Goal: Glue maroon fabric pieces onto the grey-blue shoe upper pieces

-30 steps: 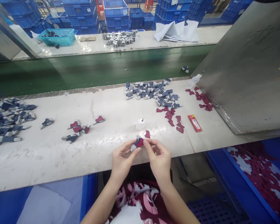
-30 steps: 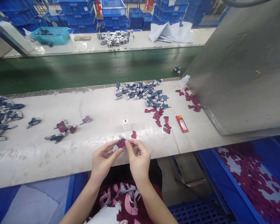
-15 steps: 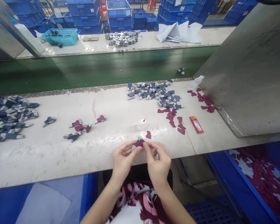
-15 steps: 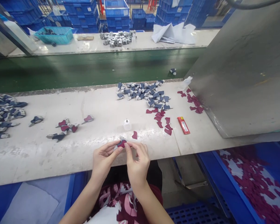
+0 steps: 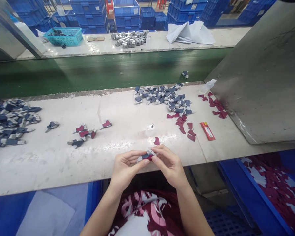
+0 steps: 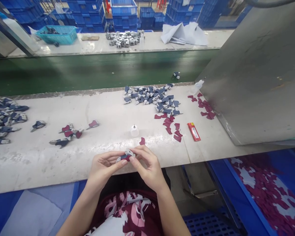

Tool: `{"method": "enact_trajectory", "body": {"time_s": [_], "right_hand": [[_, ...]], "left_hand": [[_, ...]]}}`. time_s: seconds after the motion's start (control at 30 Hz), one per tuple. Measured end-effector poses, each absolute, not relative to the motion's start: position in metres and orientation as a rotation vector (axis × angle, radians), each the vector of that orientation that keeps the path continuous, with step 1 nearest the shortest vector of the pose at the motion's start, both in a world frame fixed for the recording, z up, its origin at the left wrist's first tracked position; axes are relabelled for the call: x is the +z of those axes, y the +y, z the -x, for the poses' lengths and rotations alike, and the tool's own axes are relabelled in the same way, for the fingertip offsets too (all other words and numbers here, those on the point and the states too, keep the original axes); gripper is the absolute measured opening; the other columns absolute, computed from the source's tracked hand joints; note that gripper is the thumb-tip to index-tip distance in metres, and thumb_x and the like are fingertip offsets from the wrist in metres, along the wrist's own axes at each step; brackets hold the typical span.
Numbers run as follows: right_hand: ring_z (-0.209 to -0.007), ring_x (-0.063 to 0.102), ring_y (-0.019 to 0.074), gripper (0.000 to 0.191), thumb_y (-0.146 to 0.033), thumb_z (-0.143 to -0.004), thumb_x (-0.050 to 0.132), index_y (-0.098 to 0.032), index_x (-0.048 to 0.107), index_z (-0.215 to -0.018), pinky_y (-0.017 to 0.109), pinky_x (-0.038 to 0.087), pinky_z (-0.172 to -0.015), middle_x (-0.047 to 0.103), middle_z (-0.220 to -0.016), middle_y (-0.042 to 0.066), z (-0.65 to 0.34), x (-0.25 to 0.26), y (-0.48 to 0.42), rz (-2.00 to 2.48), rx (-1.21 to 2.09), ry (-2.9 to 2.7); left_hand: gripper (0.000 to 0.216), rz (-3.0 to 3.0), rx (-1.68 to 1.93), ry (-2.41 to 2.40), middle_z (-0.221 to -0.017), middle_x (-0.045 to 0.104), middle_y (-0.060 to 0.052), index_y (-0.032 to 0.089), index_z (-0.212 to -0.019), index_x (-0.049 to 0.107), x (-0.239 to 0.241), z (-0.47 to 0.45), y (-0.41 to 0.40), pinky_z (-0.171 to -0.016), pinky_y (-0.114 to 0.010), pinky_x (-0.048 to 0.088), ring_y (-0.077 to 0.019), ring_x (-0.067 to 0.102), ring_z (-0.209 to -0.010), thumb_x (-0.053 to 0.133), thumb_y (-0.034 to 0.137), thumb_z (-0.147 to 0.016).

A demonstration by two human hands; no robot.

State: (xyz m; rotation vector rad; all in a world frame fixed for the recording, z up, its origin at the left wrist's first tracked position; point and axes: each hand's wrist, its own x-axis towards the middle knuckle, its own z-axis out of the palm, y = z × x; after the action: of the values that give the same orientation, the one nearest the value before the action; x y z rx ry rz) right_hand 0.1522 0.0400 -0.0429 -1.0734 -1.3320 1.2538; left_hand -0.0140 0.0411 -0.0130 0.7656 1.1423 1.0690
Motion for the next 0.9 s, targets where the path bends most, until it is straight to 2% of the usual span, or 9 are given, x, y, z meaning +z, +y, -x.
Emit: {"method": "enact_trajectory", "body": {"time_s": [0.17,0.3,0.47,0.7,0.9], "right_hand": [[-0.084,0.065,0.0167,0.012,-0.026,-0.090,0.067,-0.026,0.074,-0.100,0.029,0.057,-0.073,0.066,-0.092,0.004,-0.143,-0.042,0.033,0.998,1.179,-1.197],[-0.085,0.064,0.0156,0.017,-0.019,-0.090,0.065,-0.028,0.074,-0.101,0.027,0.056,-0.074,0.066,-0.093,0.003,-0.138,-0.042,0.028,1.041,1.075,-1.198],[-0.086,0.065,0.0144,0.023,-0.017,-0.090,0.067,-0.032,0.075,-0.105,0.024,0.056,-0.073,0.066,-0.094,0.002,-0.143,-0.042,0.028,1.012,1.109,-1.237],[-0.084,0.065,0.0144,0.019,-0.019,-0.089,0.068,-0.031,0.075,-0.102,0.023,0.056,-0.070,0.066,-0.093,0.002,-0.139,-0.040,0.025,0.999,1.140,-1.164],[-0.079,0.065,0.0154,0.012,-0.025,-0.089,0.067,-0.026,0.076,-0.096,0.025,0.057,-0.068,0.065,-0.089,0.003,-0.130,-0.038,0.023,1.054,1.132,-1.053]], "left_hand": [[0.023,-0.750,1.031,1.129,-0.085,0.082,-0.007,0.017,-0.085,0.082,-0.009,0.012,0.037,-0.072,-0.024,0.066,-0.0238,0.080,-0.080,0.091,0.024,-0.064],[0.026,-0.700,1.048,1.159,-0.082,0.082,-0.007,0.016,-0.082,0.082,-0.006,0.008,0.035,-0.070,-0.027,0.067,-0.0255,0.080,-0.078,0.092,0.028,-0.062],[0.016,-0.852,1.111,1.227,-0.083,0.082,-0.006,0.019,-0.082,0.083,-0.004,0.006,0.030,-0.072,-0.024,0.066,-0.0242,0.080,-0.079,0.088,0.020,-0.066],[0.016,-1.026,1.190,1.259,-0.088,0.082,-0.003,0.023,-0.085,0.084,-0.006,0.005,0.023,-0.077,-0.025,0.066,-0.0240,0.080,-0.082,0.083,0.015,-0.071],[0.015,-1.114,1.181,1.308,-0.091,0.081,-0.002,0.025,-0.087,0.084,-0.005,0.004,0.022,-0.092,-0.034,0.063,-0.0262,0.079,-0.089,0.082,0.018,-0.074]]}}
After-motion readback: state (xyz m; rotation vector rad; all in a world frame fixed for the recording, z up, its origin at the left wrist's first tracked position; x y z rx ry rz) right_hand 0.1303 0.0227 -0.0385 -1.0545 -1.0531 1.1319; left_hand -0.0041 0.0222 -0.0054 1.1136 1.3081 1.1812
